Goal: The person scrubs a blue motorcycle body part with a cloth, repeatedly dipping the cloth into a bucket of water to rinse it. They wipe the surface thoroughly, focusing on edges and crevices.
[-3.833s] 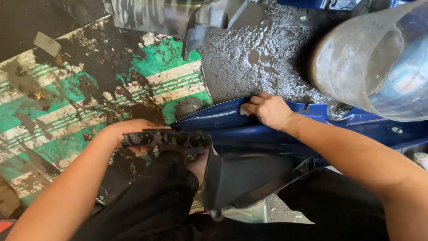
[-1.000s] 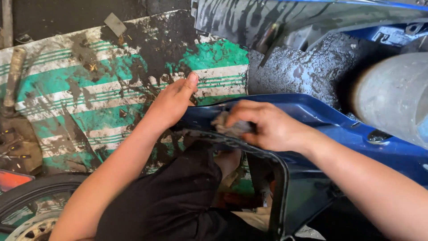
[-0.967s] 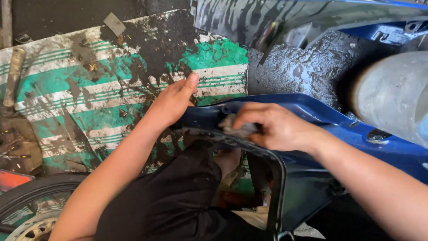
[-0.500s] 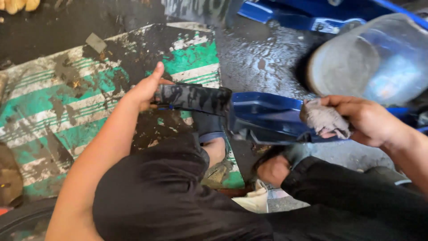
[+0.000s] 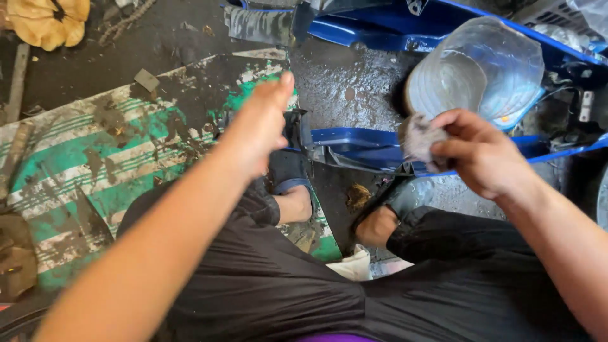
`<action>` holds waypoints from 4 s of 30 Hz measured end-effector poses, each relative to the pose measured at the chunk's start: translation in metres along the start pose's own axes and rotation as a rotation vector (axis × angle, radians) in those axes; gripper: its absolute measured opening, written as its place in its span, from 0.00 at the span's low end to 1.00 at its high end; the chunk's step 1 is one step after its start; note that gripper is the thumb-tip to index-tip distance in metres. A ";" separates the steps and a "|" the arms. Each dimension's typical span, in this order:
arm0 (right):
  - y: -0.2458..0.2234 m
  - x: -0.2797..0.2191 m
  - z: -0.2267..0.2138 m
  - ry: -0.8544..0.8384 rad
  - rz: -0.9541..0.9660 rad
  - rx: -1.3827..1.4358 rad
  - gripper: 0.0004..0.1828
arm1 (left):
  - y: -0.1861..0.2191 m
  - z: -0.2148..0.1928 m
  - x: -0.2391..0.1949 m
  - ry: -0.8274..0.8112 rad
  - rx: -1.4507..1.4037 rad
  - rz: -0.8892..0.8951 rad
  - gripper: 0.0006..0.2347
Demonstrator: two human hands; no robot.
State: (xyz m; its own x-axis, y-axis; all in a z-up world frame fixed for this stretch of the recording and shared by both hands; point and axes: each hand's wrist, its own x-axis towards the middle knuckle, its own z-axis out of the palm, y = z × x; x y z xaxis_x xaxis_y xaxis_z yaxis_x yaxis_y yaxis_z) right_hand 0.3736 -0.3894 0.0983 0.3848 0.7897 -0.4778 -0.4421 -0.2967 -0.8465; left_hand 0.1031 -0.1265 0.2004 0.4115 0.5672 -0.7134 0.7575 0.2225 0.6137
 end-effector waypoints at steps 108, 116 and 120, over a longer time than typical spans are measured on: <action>-0.064 0.024 0.036 -0.744 0.084 0.893 0.71 | 0.077 0.054 0.001 0.059 0.448 0.648 0.24; -0.080 0.034 0.044 -0.271 0.143 0.344 0.53 | 0.054 0.091 0.060 0.077 0.148 0.550 0.19; -0.059 0.043 0.029 0.275 0.236 -0.030 0.23 | 0.067 0.094 0.049 0.206 0.149 0.721 0.07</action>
State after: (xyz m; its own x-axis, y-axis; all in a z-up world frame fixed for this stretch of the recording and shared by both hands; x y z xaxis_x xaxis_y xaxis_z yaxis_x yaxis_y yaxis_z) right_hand 0.3924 -0.3221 0.1349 0.4803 0.5252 -0.7024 -0.5223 -0.4721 -0.7101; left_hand 0.2219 -0.1580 0.1752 0.7382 0.6713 -0.0673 0.4041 -0.3600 0.8409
